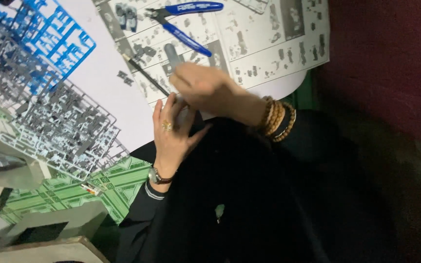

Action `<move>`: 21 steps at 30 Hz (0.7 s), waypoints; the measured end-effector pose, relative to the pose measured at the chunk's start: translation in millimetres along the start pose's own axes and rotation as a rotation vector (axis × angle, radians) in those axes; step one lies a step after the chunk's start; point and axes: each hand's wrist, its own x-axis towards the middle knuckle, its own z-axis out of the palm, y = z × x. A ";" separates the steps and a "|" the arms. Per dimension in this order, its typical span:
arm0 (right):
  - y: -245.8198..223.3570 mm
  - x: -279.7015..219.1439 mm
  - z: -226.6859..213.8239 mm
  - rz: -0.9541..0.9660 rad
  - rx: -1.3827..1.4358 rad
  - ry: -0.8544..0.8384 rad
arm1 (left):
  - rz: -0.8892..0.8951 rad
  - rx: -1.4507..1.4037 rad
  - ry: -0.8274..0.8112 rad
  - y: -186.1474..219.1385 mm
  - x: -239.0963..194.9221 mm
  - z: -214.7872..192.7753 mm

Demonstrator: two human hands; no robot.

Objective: The person assembles a plastic model kit by cutting small parts from sprues, sanding edges, and joining components. They use clippers, a file, and tweezers to prepare and attach pieces while referencing an instruction sheet.

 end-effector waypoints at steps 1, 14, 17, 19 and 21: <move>4.0 -0.6 -4.1 0.000 0.078 -0.004 | 0.009 0.010 0.016 -0.6 -1.8 2.0; -32.7 22.8 -34.8 0.073 0.186 -0.257 | 0.056 -0.062 0.162 -14.3 -9.6 -2.0; -37.7 23.2 -34.3 0.051 0.152 -0.280 | 0.050 -0.070 0.156 -14.2 -7.8 -11.7; -31.8 23.8 -29.3 0.076 0.096 -0.278 | 0.049 -0.086 0.186 -14.2 -9.6 -14.2; -28.5 21.5 -29.2 0.229 0.136 -0.357 | 0.050 -0.089 0.185 -14.4 -12.4 -13.8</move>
